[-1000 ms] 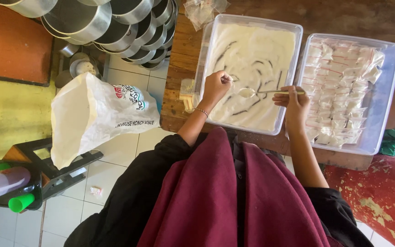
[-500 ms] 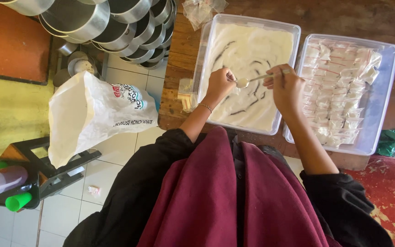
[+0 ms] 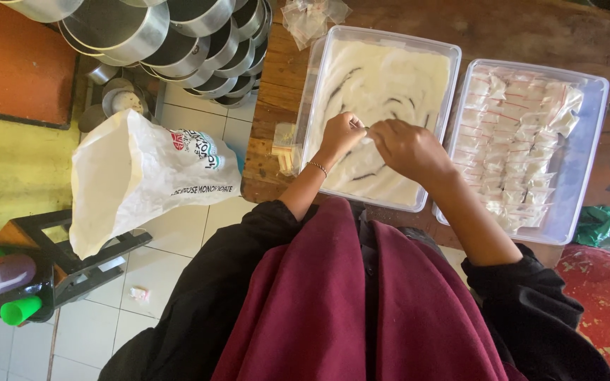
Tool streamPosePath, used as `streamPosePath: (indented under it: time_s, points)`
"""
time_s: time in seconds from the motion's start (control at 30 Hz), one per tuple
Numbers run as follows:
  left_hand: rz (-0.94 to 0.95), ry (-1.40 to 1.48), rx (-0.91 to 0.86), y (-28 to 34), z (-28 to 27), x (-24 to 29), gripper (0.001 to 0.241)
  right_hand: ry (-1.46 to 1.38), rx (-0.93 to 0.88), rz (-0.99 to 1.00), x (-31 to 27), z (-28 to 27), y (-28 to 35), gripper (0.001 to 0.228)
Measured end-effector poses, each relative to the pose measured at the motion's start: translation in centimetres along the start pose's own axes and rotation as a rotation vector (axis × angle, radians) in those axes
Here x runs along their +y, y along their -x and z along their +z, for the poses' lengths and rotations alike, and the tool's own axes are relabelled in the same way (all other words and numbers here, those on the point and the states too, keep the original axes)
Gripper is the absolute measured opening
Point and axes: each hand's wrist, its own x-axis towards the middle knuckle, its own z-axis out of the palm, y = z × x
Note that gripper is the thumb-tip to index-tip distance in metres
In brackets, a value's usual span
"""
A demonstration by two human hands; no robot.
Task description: Filling small plastic bags with white powder using a spoon and organizing them in a container.
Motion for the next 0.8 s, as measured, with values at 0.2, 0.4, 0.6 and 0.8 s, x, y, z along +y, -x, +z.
streamPosePath:
  time_s: [0.2, 0.4, 0.6, 0.8]
  points:
    - [-0.027, 0.044, -0.011, 0.2, 0.1, -0.2, 0.028, -0.032, 0.148, -0.084, 1.3, -1.1, 2.3, 0.011]
    - [-0.010, 0.018, 0.153, 0.8, 1.1, 0.1, 0.029, -0.027, 0.140, 0.157, 3.6, 4.4, 11.8, 0.016]
    - [0.107, 0.055, 0.182, -0.3, 1.9, -1.4, 0.025, -0.034, 0.020, 0.115, -2.1, 8.2, 19.4, 0.022]
    - [0.120, 0.164, 0.162, -0.1, 0.9, -0.7, 0.024, -0.043, -0.157, 0.141, -5.9, 4.7, 20.4, 0.039]
